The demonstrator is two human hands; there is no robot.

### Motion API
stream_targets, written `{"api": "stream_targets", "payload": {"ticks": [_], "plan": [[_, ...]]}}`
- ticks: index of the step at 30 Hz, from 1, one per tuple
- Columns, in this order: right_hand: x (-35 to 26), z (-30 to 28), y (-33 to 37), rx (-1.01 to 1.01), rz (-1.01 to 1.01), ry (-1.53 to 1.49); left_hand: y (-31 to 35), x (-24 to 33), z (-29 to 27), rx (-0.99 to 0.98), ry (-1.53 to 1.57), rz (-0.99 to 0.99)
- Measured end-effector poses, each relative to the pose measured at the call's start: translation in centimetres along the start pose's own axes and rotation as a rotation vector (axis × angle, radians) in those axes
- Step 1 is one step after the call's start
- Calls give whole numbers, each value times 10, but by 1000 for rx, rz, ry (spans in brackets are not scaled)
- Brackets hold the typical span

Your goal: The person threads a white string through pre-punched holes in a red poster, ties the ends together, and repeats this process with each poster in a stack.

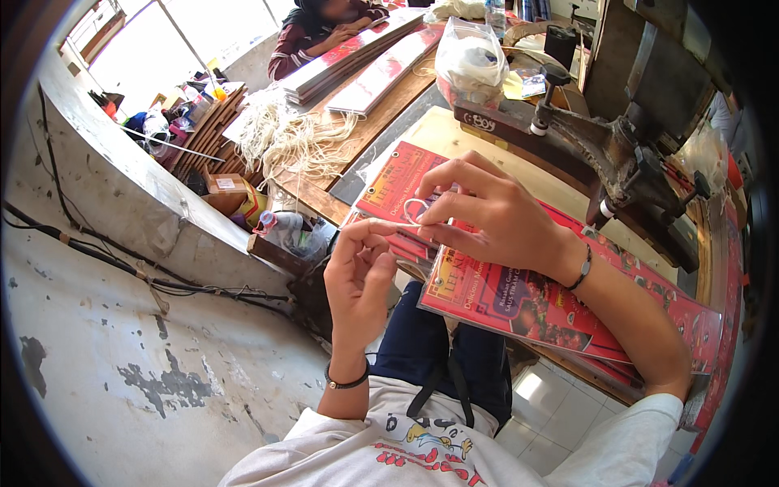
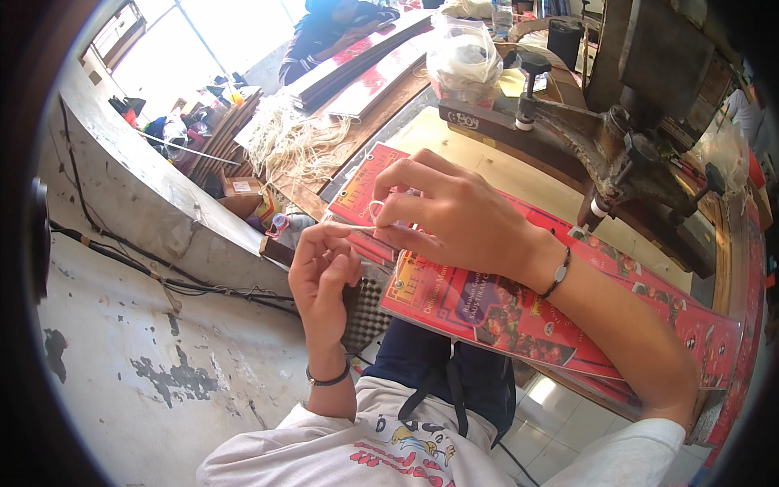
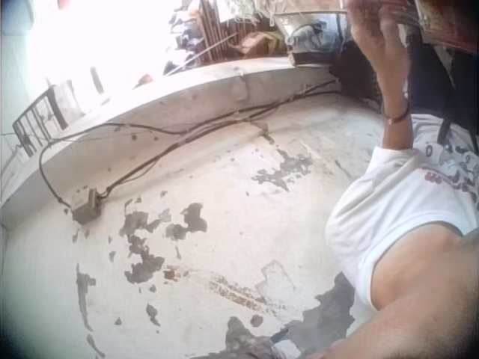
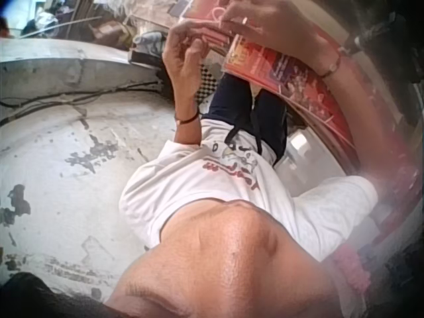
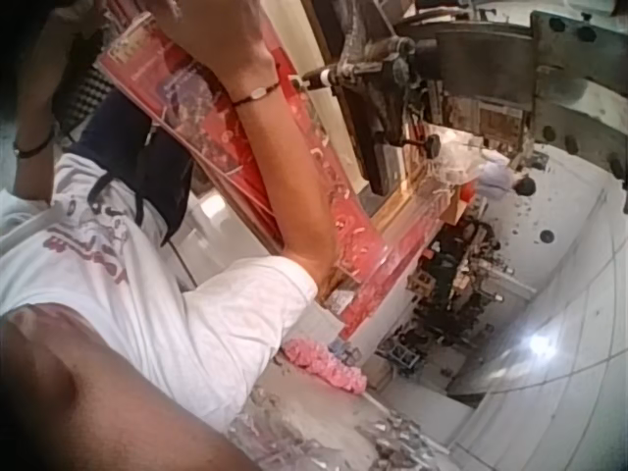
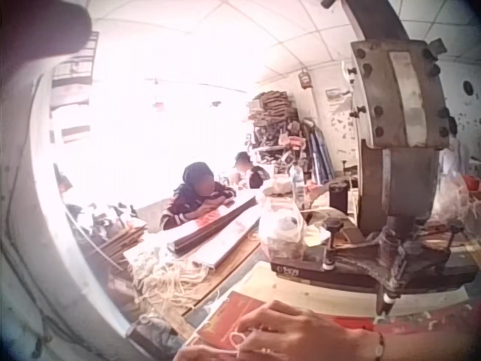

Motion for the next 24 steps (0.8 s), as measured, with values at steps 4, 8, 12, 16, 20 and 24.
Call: {"api": "stream_targets", "payload": {"ticks": [4,8,12,16,20,24], "plan": [[4,2,3,10,-51,-29,1,9,-6,-96,-20,-7],[3,3,1,-3,-58,-39,4,16,-8,-119,188,67],[5,1,2,17,-34,-59,9,14,-9,-147,188,25],[8,2,4,34,16,-121,8,8,-10,-114,152,50],[6,0,4,69,30,-121,5,18,-3,55,47,4],[3,-5,-3,96,-37,-142,4,24,-4,117,-7,-1]]}}
Point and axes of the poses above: each hand's wrist, its own y-axis away from the middle knuckle, its own z-axis out of the palm, x = y × z, the point moved 3 cm from there along -y, towards the middle knuckle, and after that the axes turned 7 degrees about -z, right-handed, at the moved point
